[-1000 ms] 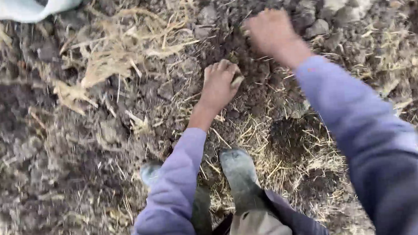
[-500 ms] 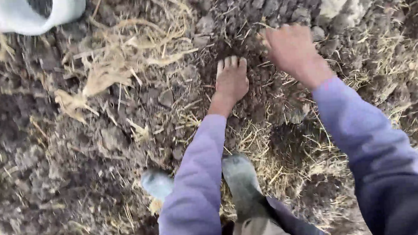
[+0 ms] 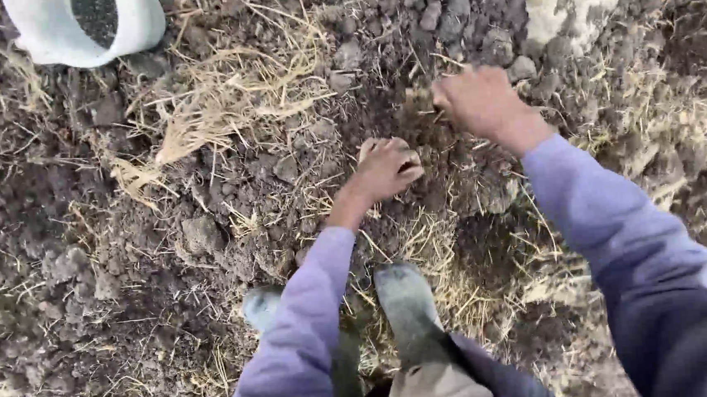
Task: The person kneels on a prepared garden bed and uses a small wooden stick to dig holes in the soil. They place seeds into the holes from a white container and cover them with soil using their hands.
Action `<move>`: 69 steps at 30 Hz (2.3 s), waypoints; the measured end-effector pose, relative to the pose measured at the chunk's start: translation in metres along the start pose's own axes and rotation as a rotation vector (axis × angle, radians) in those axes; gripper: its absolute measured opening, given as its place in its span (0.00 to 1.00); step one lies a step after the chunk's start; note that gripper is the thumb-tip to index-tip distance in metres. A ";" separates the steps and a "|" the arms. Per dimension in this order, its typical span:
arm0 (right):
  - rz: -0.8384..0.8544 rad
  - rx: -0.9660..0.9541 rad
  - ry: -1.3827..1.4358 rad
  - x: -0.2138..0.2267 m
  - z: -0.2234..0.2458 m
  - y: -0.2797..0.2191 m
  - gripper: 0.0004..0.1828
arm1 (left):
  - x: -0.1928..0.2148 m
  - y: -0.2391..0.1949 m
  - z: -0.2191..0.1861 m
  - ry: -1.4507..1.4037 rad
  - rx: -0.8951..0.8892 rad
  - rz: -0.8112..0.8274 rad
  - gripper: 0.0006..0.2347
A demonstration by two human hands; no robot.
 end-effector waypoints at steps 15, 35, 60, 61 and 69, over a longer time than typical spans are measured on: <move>-0.232 -0.011 0.059 -0.058 -0.013 0.019 0.28 | -0.010 -0.002 0.014 0.297 0.080 -0.324 0.21; -0.196 0.111 0.047 -0.095 0.034 0.056 0.14 | -0.017 0.000 0.034 0.155 0.042 -0.260 0.17; -0.275 0.124 1.248 -0.012 0.059 -0.095 0.15 | 0.168 -0.182 -0.019 0.035 0.147 0.216 0.20; -0.282 0.139 1.244 -0.005 0.067 -0.100 0.15 | 0.171 -0.179 -0.025 0.039 0.152 0.202 0.20; 0.464 -0.289 1.876 -0.047 0.134 -0.146 0.25 | 0.139 -0.164 -0.043 0.026 0.061 0.241 0.30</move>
Point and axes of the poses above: each hand's wrist, its own y-axis towards the middle knuckle, its own x-axis out of the back of the hand, z = x × y, the point moved 5 cm from there along y, towards the middle knuckle, and after that the axes turned 8 degrees about -z, right-handed, at the moved point
